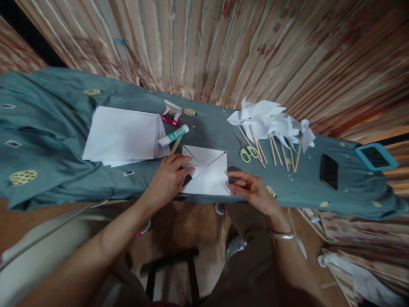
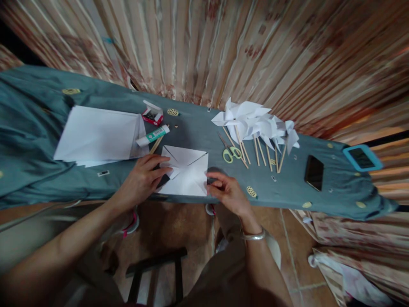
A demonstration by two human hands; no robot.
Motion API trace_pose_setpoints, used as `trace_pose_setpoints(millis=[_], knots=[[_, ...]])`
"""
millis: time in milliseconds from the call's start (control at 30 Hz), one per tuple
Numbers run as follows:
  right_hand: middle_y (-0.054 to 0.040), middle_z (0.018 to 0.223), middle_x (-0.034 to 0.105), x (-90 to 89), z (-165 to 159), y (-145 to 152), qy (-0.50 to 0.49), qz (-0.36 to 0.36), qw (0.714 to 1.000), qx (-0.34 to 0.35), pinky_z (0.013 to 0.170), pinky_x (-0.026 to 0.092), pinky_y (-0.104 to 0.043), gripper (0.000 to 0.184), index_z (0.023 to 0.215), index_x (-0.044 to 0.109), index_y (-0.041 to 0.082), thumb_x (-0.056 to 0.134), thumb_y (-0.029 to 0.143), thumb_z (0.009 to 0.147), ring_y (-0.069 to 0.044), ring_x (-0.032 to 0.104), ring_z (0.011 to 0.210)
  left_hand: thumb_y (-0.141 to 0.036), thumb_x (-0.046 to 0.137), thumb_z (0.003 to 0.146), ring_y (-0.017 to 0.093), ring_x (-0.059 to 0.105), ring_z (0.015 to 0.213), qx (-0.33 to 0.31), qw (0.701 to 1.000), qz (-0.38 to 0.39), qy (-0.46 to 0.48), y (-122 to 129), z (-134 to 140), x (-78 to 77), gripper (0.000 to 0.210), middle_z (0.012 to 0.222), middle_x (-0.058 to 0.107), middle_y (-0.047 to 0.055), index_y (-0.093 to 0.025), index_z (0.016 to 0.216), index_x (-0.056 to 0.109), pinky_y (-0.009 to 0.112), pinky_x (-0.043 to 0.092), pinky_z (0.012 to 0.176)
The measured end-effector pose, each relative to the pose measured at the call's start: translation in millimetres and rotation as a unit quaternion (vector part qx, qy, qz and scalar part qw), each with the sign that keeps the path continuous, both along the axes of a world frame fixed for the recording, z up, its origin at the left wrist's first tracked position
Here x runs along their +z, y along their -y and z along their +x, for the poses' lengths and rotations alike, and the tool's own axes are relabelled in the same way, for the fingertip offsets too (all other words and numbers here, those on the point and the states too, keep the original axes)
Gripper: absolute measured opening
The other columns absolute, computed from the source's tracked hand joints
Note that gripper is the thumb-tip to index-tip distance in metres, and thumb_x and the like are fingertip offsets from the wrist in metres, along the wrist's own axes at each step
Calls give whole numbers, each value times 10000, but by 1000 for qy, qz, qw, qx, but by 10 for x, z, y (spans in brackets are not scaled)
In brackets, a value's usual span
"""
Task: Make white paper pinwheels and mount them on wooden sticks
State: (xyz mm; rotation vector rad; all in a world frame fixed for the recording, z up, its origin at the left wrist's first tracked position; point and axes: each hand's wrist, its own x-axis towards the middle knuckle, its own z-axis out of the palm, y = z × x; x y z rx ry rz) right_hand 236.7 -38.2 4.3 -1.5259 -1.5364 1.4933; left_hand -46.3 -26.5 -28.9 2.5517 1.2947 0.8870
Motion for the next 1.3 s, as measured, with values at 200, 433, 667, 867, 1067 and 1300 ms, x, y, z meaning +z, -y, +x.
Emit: trace_pose_setpoints(millis=[200, 433, 667, 867, 1067, 1300], knots=[[-44, 792, 755, 77, 124, 108, 102, 124, 987, 2, 707, 540, -329, 238, 983, 740, 212, 649, 375, 833, -179, 680, 723, -76, 492, 887, 284, 516, 1142, -7, 1000, 25, 5, 80, 109, 139, 285, 1250, 614, 139, -150, 1106, 659, 516, 433, 985], [-62, 1212, 695, 24, -88, 91, 126, 281, 947, 93, 1036, 468, -434, 326, 1181, 676, 259, 503, 173, 918, -203, 610, 1165, -236, 570, 910, 251, 576, 922, -98, 994, -29, -35, 389, 347, 132, 169, 1021, 655, 115, -122, 1016, 637, 403, 520, 772], [-71, 1248, 676, -56, -134, 95, 150, 282, 936, 145, 1050, 468, -449, 429, 1164, 692, 244, 477, 53, 845, -207, 595, 1197, -177, 463, 960, 200, 594, 843, -92, 995, -27, -23, 347, 337, 107, 192, 906, 662, 81, -124, 979, 647, 328, 548, 734], [-55, 1160, 717, -79, -194, 69, 73, 240, 964, 93, 1013, 487, -442, 242, 1071, 732, 283, 672, 232, 842, -222, 629, 1130, -159, 456, 960, 197, 631, 820, -67, 996, -54, 11, 369, 312, 84, 207, 874, 680, 89, -101, 1040, 638, 328, 562, 733], [-41, 997, 748, -113, -414, 12, 6, 203, 979, -4, 849, 535, -341, 179, 973, 761, 264, 717, 284, 800, -189, 673, 901, -158, 456, 958, 191, 654, 780, -56, 994, -85, 44, 333, 307, 64, 225, 841, 688, 73, -117, 1093, 630, 310, 558, 697], [-18, 796, 749, -133, -545, -21, -1, 145, 988, -56, 712, 514, -294, 115, 821, 746, 217, 683, 309, 792, -164, 648, 724, -174, 444, 959, 176, 691, 830, -26, 993, -89, 71, 348, 304, 9, 359, 947, 706, 62, -176, 1317, 476, 300, 566, 729]])
